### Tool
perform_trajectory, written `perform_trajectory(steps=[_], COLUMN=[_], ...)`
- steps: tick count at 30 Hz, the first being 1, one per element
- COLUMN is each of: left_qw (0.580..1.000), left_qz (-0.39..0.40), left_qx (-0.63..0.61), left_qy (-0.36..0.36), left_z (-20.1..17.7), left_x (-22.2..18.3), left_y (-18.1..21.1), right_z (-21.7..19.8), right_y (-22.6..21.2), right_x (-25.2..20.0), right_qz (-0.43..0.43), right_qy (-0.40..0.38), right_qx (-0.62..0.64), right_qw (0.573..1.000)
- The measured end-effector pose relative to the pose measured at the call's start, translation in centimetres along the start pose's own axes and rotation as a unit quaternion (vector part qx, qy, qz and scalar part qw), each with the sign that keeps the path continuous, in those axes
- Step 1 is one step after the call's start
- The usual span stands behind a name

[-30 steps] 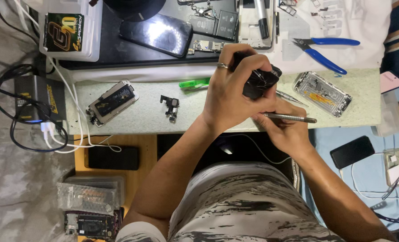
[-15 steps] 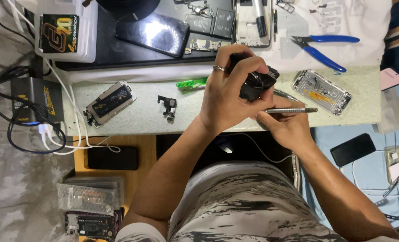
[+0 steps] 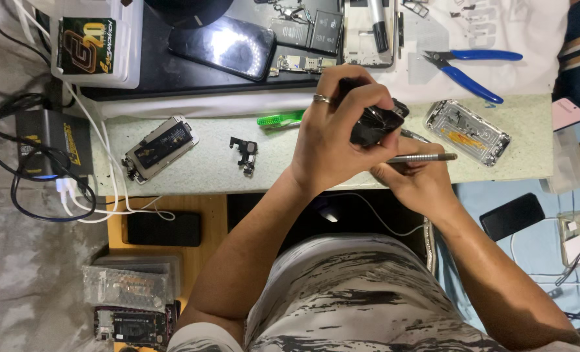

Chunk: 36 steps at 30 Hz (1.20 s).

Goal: The person uses a metal prying tool to carefully separate the screen assembly from the smartphone's frame. They work along the edges to release the adhesive and then lift the screen away from the body.

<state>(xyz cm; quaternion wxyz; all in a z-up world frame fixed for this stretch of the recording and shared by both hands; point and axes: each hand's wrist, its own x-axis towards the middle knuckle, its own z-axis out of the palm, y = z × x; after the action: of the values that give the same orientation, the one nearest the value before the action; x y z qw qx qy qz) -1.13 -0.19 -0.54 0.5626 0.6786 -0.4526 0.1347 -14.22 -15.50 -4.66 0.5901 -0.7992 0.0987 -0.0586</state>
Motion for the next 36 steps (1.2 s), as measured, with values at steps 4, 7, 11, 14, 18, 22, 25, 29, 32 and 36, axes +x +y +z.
perform_trajectory(steps=[4,7,11,14,18,22,25,29,32,36], left_qw=[1.0,1.0,1.0,0.999,0.999,0.999,1.0,0.999,1.0,0.998], left_qz=[-0.012,-0.01,-0.014,-0.007,-0.003,-0.006,0.003,0.006,0.02,0.006], left_qx=[-0.015,-0.011,-0.021,-0.037,-0.047,-0.044,-0.021,-0.024,-0.016,-0.055], left_qy=[0.002,0.005,0.001,-0.002,-0.01,-0.017,-0.01,-0.028,-0.016,0.0], left_z=[-0.2,-0.1,-0.3,-0.6,-0.8,-0.7,-0.5,-0.2,-0.3,-0.4], left_x=[0.0,0.0,-0.1,0.0,-0.1,-0.4,-0.1,-0.5,-0.5,-0.4], left_y=[0.0,0.0,0.1,0.1,0.0,-0.3,-0.3,0.3,-0.2,-0.1], right_z=[0.2,0.4,0.5,0.2,-0.2,-0.2,0.7,2.1,1.4,-0.5], right_y=[0.1,-0.2,-0.5,-0.3,0.5,1.3,0.9,0.0,-0.4,-2.4], right_x=[0.2,0.4,0.5,1.0,1.1,0.7,-1.4,-3.9,-3.6,-3.4], right_qz=[0.046,0.075,0.11,0.103,0.093,0.031,-0.098,-0.18,-0.105,-0.137], right_qy=[0.008,0.015,0.026,0.013,-0.002,0.007,0.049,0.098,0.142,0.169], right_qx=[0.032,0.054,0.051,0.067,0.056,0.008,-0.141,-0.169,0.009,0.131], right_qw=[0.998,0.996,0.992,0.992,0.994,0.999,0.984,0.964,0.984,0.967])
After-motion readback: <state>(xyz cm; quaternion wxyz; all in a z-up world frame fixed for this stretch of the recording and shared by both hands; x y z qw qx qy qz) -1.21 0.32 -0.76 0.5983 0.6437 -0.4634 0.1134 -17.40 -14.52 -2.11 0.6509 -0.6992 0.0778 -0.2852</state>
